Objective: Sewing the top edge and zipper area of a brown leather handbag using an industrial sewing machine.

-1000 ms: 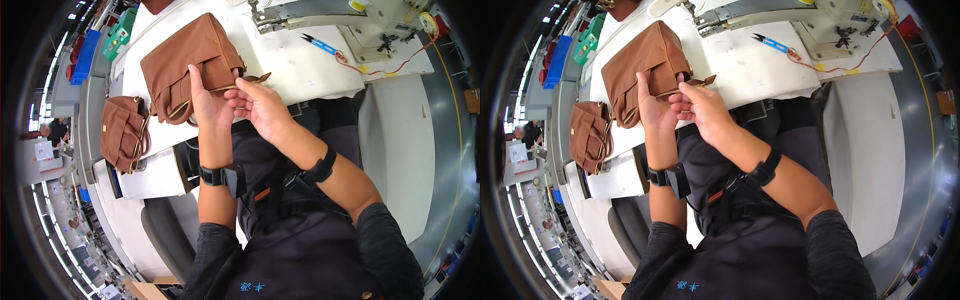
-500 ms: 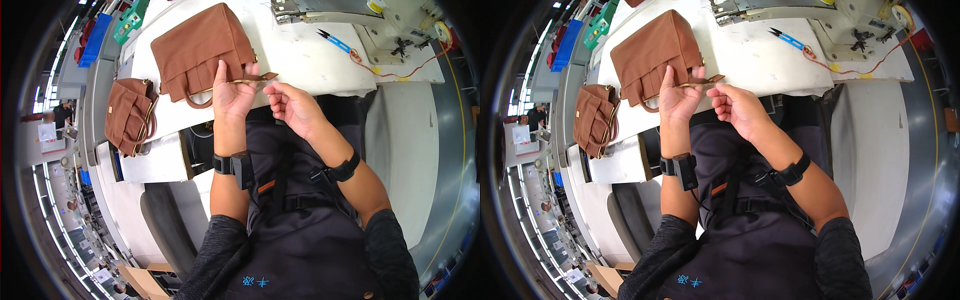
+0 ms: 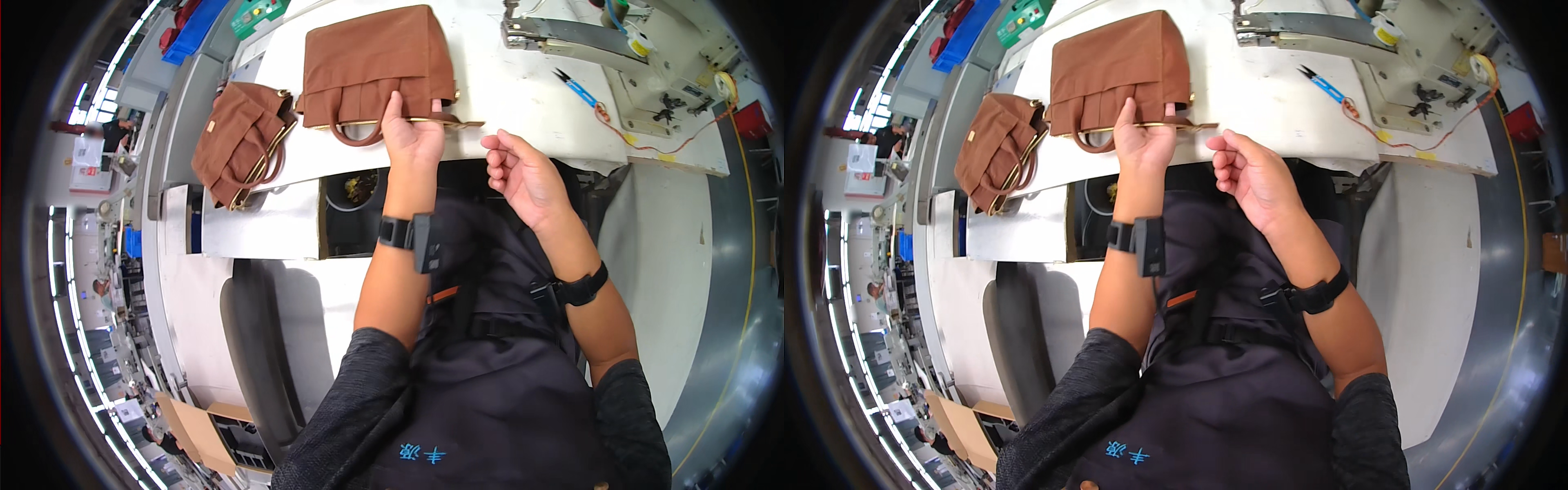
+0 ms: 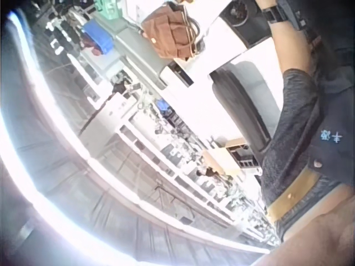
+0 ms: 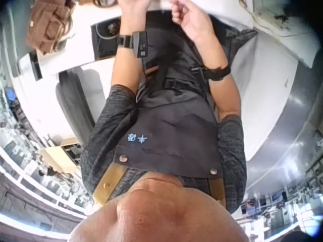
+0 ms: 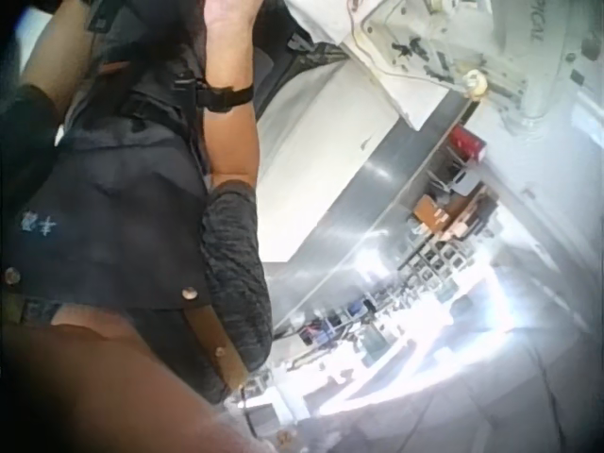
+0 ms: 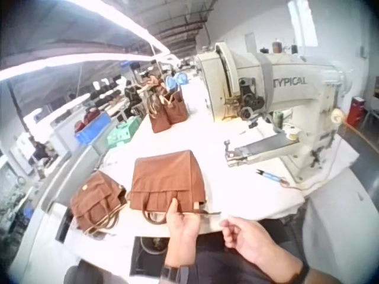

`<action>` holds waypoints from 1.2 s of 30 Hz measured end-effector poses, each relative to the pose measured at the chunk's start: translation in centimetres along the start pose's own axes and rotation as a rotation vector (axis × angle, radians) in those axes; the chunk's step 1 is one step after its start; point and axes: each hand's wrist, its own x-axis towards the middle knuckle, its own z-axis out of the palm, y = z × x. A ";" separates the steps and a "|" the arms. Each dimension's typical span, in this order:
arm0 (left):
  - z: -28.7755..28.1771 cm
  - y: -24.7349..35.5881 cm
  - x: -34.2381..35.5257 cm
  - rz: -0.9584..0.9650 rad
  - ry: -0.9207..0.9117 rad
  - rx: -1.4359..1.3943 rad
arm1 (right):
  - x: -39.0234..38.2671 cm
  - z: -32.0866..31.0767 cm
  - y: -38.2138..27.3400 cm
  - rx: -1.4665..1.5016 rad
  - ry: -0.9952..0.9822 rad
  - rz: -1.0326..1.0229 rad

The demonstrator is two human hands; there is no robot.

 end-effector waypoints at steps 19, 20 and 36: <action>1.8 0.8 -0.9 0.074 0.119 0.425 | 5.1 -1.1 -4.6 -0.141 0.022 -0.115; 1.4 1.2 -1.1 0.158 0.138 0.469 | 5.2 -1.2 -4.7 -0.161 0.018 -0.118; 0.9 3.1 -0.8 -0.453 -0.019 0.051 | 2.3 -2.0 -5.5 -0.197 0.073 -0.134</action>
